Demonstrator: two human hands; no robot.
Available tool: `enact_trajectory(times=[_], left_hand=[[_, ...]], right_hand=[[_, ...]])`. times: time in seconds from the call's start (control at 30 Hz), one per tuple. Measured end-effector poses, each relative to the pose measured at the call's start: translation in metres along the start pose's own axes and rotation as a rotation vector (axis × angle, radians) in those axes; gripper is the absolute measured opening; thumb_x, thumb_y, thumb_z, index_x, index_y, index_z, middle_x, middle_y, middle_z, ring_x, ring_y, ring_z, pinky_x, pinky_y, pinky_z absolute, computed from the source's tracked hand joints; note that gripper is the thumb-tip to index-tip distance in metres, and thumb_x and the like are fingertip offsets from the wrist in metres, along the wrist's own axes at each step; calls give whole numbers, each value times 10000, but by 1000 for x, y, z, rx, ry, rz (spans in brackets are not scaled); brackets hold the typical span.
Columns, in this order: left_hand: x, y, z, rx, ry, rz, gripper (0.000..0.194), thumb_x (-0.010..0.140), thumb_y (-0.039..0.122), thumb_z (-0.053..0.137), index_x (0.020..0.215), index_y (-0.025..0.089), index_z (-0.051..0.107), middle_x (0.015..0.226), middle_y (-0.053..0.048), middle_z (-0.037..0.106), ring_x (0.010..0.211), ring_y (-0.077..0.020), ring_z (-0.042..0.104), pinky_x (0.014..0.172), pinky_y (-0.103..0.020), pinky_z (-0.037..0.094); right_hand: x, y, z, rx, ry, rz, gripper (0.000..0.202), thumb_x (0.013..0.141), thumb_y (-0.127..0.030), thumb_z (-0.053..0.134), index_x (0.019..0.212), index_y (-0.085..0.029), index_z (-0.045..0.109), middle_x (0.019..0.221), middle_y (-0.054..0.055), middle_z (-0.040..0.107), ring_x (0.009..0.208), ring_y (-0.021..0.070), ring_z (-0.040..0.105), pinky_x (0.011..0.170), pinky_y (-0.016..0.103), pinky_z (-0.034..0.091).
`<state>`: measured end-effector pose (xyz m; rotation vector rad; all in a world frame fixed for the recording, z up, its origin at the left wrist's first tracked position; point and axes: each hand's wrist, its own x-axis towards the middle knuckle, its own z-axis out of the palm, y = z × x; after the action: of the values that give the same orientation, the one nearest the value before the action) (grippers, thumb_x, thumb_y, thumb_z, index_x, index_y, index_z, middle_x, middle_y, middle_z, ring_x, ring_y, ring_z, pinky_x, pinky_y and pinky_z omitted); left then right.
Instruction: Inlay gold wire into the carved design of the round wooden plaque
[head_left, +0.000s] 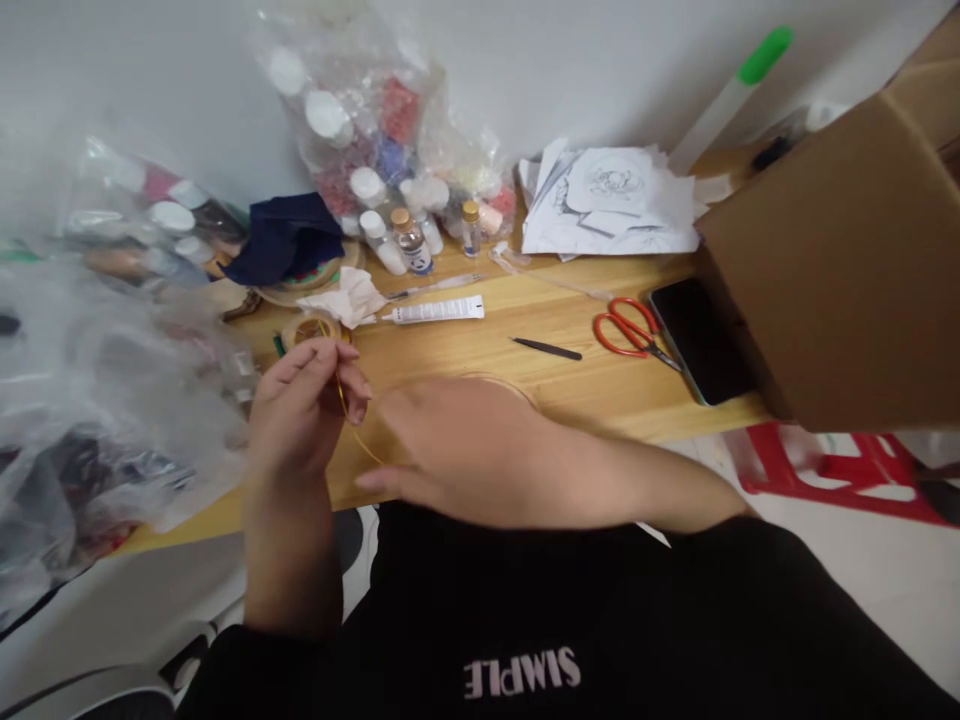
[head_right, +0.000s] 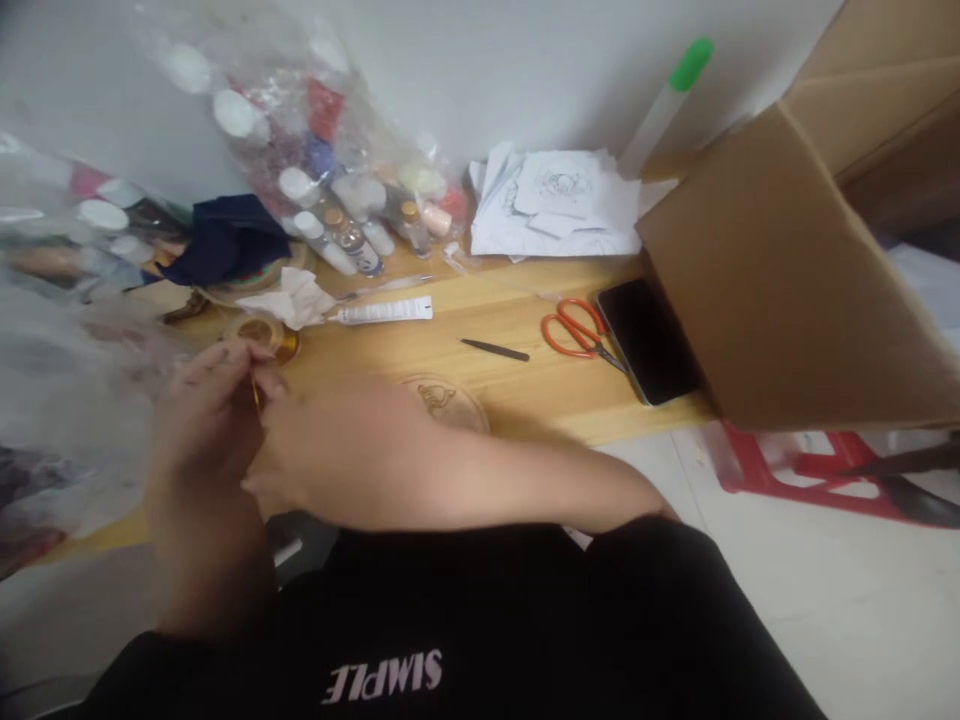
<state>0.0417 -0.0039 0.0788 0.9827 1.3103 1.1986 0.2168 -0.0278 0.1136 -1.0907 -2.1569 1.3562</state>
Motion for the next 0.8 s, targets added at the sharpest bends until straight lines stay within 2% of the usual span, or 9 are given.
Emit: enact_trajectory(times=[0.07, 0.1, 0.17, 0.23, 0.33, 0.43, 0.5, 0.67, 0.8], left_hand=[[1, 2, 9, -155, 84, 41, 147, 794, 284, 672, 719, 173, 611, 469, 36, 614, 320, -69, 417, 357, -191, 321], [2, 1, 14, -198, 141, 62, 126, 835, 245, 624, 736, 167, 612, 484, 33, 623, 348, -71, 453, 379, -186, 333], [4, -5, 24, -236, 213, 122, 151, 899, 217, 542, 776, 162, 611, 576, 10, 678, 454, -81, 557, 451, -183, 371], [5, -13, 30, -221, 197, 214, 165, 922, 256, 539, 813, 166, 624, 670, -4, 715, 568, -88, 620, 544, -192, 416], [-1, -21, 28, -137, 83, 240, 174, 896, 314, 577, 805, 180, 641, 724, -2, 723, 633, -98, 633, 603, -212, 446], [-14, -26, 17, 116, -86, 227, 193, 881, 323, 577, 778, 179, 655, 784, -15, 732, 715, -116, 649, 664, -234, 478], [-26, -30, 7, 422, -161, 233, 175, 887, 306, 567, 817, 182, 668, 845, -19, 734, 771, -128, 650, 687, -242, 475], [-52, -49, -10, 980, -141, 193, 303, 934, 301, 509, 687, 165, 619, 712, -31, 666, 630, -136, 553, 602, -268, 382], [-61, -60, -9, 1216, -189, 190, 378, 950, 341, 460, 652, 169, 618, 637, -34, 639, 564, -137, 515, 573, -269, 353]], right_hand=[[8, 10, 0, 205, -8, 5, 468, 852, -432, 673, 1226, -169, 576, 1063, 86, 684, 976, 226, 656, 844, 362, 530], [10, 16, 1, 386, -7, 34, 545, 846, -426, 679, 1296, -165, 517, 1028, 69, 682, 924, 193, 665, 807, 330, 539], [9, 27, -1, 676, -52, 145, 486, 885, -393, 626, 1279, -138, 501, 820, 10, 660, 714, 129, 644, 670, 264, 528], [0, 33, -9, 697, -177, 157, 319, 915, -334, 584, 1171, -145, 570, 650, -49, 588, 494, 71, 497, 485, 202, 412], [-29, 36, -31, 511, -193, 139, 231, 924, -311, 587, 1078, -153, 655, 607, -56, 520, 513, 56, 462, 478, 184, 363], [-68, 38, -51, 271, -152, 193, 218, 942, -328, 571, 1007, -176, 713, 595, -35, 528, 536, 67, 494, 507, 192, 399], [-96, 42, -60, 211, -107, 227, 227, 938, -347, 584, 1024, -201, 734, 560, -32, 517, 520, 76, 490, 502, 199, 403], [-148, 58, -61, 376, 82, 375, 236, 934, -396, 587, 892, -214, 731, 502, -34, 439, 461, 77, 408, 437, 208, 318], [-156, 63, -45, 373, 129, 413, 307, 894, -470, 623, 822, -185, 710, 554, -30, 395, 499, 74, 350, 462, 226, 274]])
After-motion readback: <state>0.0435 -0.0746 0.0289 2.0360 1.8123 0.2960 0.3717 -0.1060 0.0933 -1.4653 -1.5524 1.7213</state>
